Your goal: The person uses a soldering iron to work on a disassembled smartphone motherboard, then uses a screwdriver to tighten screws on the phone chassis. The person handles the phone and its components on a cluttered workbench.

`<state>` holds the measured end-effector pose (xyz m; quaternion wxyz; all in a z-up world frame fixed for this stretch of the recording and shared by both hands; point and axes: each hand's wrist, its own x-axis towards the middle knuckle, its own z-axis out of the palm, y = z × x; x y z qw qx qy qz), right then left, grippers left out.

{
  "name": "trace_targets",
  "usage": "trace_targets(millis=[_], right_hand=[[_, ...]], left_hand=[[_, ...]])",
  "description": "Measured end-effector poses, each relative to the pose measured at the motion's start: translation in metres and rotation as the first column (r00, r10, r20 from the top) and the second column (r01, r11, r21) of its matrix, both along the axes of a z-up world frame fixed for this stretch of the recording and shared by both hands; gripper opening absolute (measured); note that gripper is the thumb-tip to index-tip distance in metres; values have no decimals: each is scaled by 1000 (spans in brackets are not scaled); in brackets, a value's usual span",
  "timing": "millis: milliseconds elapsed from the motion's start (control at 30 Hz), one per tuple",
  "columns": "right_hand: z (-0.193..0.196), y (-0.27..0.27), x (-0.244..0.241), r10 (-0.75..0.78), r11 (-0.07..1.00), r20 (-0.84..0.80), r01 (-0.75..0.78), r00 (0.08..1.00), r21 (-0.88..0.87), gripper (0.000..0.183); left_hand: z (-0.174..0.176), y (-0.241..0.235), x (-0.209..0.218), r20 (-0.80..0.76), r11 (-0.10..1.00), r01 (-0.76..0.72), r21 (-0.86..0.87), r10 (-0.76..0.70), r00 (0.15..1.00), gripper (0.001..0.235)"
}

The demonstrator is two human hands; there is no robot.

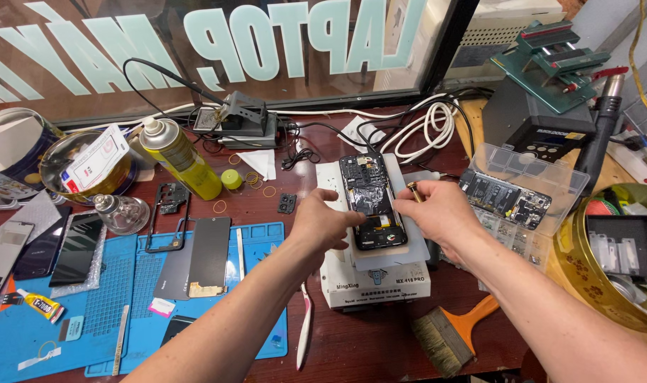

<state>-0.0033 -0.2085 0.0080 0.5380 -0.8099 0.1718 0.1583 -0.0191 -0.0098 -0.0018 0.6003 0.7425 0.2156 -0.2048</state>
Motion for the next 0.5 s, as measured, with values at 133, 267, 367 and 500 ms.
trace_targets(millis=[133, 267, 367, 500], right_hand=[[2, -6, -9, 126, 990, 2, -125, 992, -62, 22], [-2, -6, -14, 221, 963, 59, -208, 973, -169, 25], [-3, -7, -14, 188, 977, -31, -190, 982, -100, 26], [-2, -10, -18, 170, 984, -138, -177, 976, -38, 32]], left_hand=[[8, -6, -14, 56, 981, 104, 163, -115, 992, 110], [14, -5, -16, 99, 959, 160, 235, -187, 977, 118], [14, -1, -16, 115, 953, 186, 238, -217, 969, 119], [11, 2, -16, 71, 946, 222, 236, -244, 967, 119]])
